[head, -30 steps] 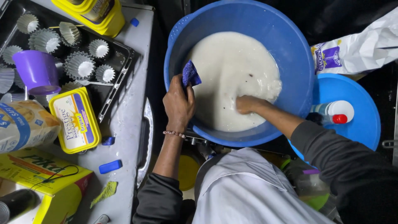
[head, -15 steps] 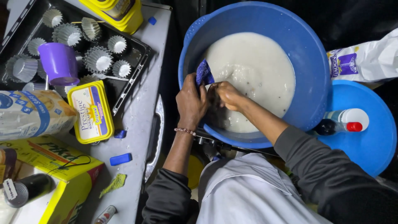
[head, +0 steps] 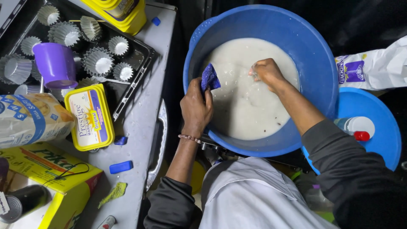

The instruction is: The person washes a blue plastic basin with a purple sponge, scrubbing the interior and exterior surfaces. They then place the basin aside and use the sponge to wipe the inside of a larger blue basin containing a white liquid.

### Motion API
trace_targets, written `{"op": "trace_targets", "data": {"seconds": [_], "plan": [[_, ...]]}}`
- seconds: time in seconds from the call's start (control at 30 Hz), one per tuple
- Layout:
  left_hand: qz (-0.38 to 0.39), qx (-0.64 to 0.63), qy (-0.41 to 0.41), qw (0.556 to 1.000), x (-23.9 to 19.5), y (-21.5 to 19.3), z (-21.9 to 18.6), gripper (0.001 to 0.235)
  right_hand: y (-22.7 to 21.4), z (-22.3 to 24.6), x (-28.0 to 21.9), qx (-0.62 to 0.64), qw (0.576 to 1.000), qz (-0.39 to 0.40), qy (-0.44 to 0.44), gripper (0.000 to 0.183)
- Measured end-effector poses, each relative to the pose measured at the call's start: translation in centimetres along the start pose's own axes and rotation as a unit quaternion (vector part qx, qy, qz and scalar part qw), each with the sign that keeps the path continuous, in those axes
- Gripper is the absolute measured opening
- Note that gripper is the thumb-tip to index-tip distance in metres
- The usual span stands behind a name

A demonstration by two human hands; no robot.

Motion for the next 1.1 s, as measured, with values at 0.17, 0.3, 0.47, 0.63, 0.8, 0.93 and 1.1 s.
{"op": "trace_targets", "data": {"seconds": [0.17, 0.3, 0.47, 0.63, 0.8, 0.93, 1.1], "plan": [[0.006, -0.009, -0.001, 1.0, 0.3, -0.5, -0.7, 0.031, -2.3, 2.2, -1.5, 0.1, 0.99, -0.075, 0.063, 0.015], [0.007, -0.015, -0.013, 1.0, 0.6, -0.8, -0.8, 0.031, -1.6, 3.8, -2.2, 0.153, 0.98, -0.085, 0.091, 0.016], [0.01, -0.014, -0.01, 1.0, 0.3, -0.7, -0.7, 0.03, 0.3, 8.0, -6.2, 0.194, 0.976, -0.055, 0.079, 0.036], [0.007, -0.008, -0.005, 1.0, 0.2, -0.7, -0.6, 0.03, 0.6, 8.7, -6.5, 0.166, 0.982, -0.08, 0.034, 0.041], [0.006, 0.0, -0.006, 1.0, 0.3, -0.6, -0.5, 0.03, -0.1, 11.1, -8.2, 0.152, 0.978, -0.142, -0.001, 0.046], [-0.017, -0.024, 0.025, 0.999, 0.3, -1.0, -1.1, 0.029, -2.2, 14.6, -10.2, 0.121, 0.966, -0.211, -0.093, 0.03], [-0.035, -0.041, 0.063, 0.997, 0.4, -1.5, -1.6, 0.025, -5.2, 19.3, -14.9, -0.08, 0.834, -0.274, -0.473, 0.021]]}}
Point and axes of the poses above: each hand's wrist, its own x-axis towards the middle knuckle, its own y-axis out of the palm, z = x × y, the point moved 7 cm from there along x, towards the middle knuckle, and after that the axes turned 7 degrees about -z, right-handed, at the moved point
